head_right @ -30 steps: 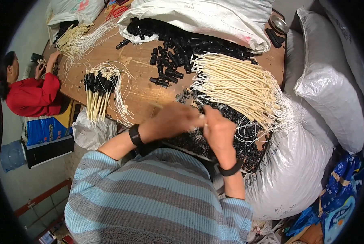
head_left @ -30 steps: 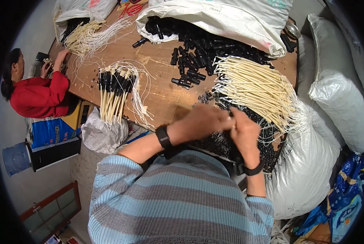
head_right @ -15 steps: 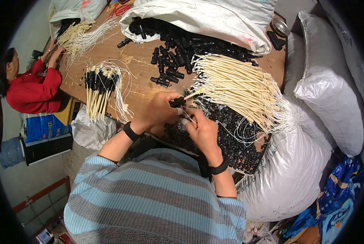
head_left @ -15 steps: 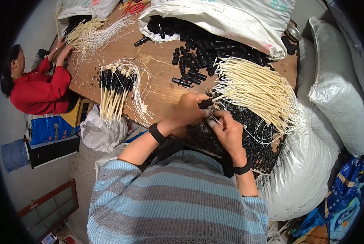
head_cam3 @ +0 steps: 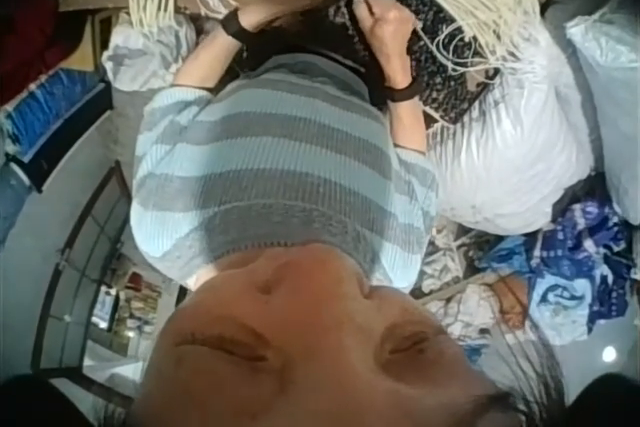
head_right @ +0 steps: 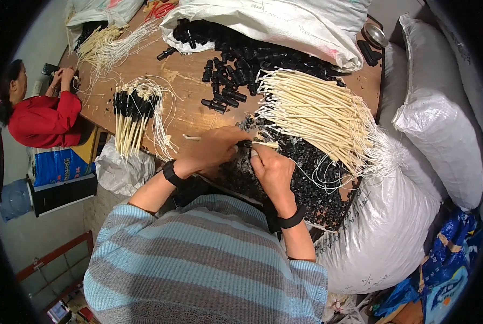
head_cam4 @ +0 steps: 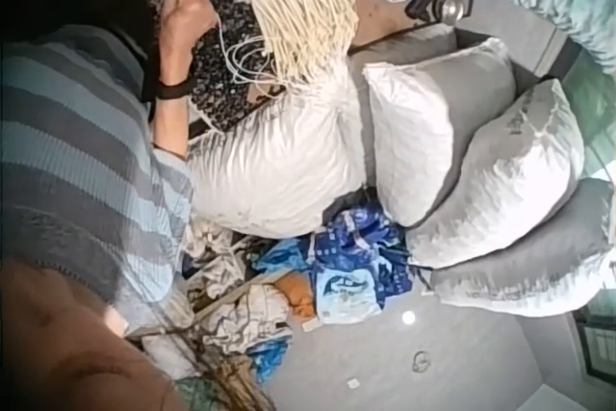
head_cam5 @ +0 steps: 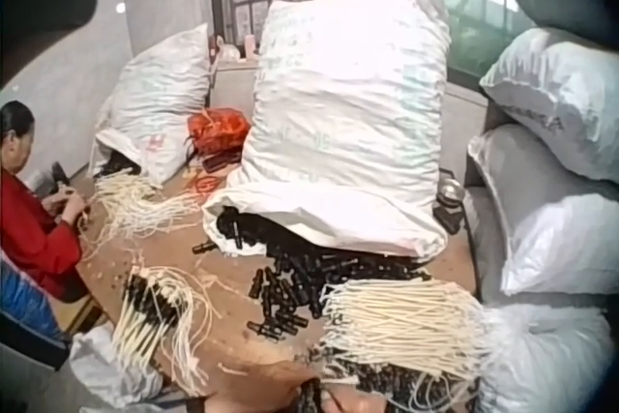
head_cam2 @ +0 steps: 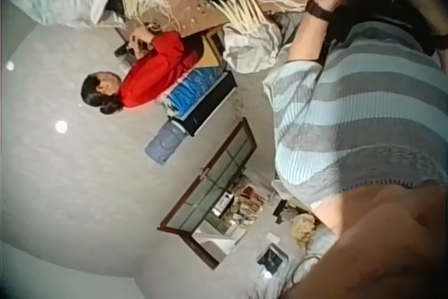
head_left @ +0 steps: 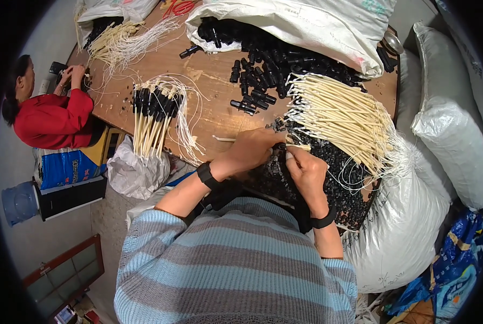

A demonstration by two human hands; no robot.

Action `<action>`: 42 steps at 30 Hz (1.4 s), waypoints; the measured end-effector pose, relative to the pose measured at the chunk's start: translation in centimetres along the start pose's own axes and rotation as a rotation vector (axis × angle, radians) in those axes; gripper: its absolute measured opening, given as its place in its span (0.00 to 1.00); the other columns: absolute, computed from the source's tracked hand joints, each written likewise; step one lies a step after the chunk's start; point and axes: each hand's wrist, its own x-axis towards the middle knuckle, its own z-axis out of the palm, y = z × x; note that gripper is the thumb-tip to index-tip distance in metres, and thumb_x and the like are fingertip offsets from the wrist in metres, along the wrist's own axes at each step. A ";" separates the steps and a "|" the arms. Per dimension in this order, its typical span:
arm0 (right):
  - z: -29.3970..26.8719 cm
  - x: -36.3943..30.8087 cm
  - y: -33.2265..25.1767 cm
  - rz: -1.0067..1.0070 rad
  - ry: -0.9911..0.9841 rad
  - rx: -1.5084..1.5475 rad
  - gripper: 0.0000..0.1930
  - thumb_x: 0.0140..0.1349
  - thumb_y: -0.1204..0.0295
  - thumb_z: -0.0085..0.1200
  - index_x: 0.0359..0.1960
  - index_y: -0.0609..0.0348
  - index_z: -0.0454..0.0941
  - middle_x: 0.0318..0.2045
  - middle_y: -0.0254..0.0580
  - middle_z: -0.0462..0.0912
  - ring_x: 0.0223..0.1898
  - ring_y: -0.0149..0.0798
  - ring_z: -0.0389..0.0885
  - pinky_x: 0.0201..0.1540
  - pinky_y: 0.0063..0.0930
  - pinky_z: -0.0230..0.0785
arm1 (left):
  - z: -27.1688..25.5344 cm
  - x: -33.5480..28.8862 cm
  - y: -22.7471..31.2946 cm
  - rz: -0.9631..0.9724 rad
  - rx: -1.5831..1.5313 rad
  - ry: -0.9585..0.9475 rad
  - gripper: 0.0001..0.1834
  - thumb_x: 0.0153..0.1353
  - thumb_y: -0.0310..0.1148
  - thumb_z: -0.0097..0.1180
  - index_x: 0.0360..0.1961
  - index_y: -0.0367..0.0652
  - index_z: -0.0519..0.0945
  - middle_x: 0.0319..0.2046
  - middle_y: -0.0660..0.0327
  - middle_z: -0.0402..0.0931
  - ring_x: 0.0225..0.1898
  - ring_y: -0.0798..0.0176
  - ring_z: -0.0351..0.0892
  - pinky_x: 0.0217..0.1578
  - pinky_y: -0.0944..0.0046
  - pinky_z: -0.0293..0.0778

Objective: The person assembles components by hand, picking up a black plastic piece and a white corded stick, fitting them together, and then placing the assembled unit onto a growing pile on the table.

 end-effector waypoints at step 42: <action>2.5 -1.6 2.9 0.562 -0.071 0.445 0.03 0.58 0.73 0.57 0.29 0.59 0.80 0.11 0.30 0.68 0.15 0.23 0.63 0.21 0.23 0.58 | 1.5 0.6 -0.3 -0.299 -0.480 0.230 0.13 0.43 0.18 0.57 0.32 0.44 0.80 0.28 0.59 0.76 0.33 0.56 0.78 0.32 0.61 0.74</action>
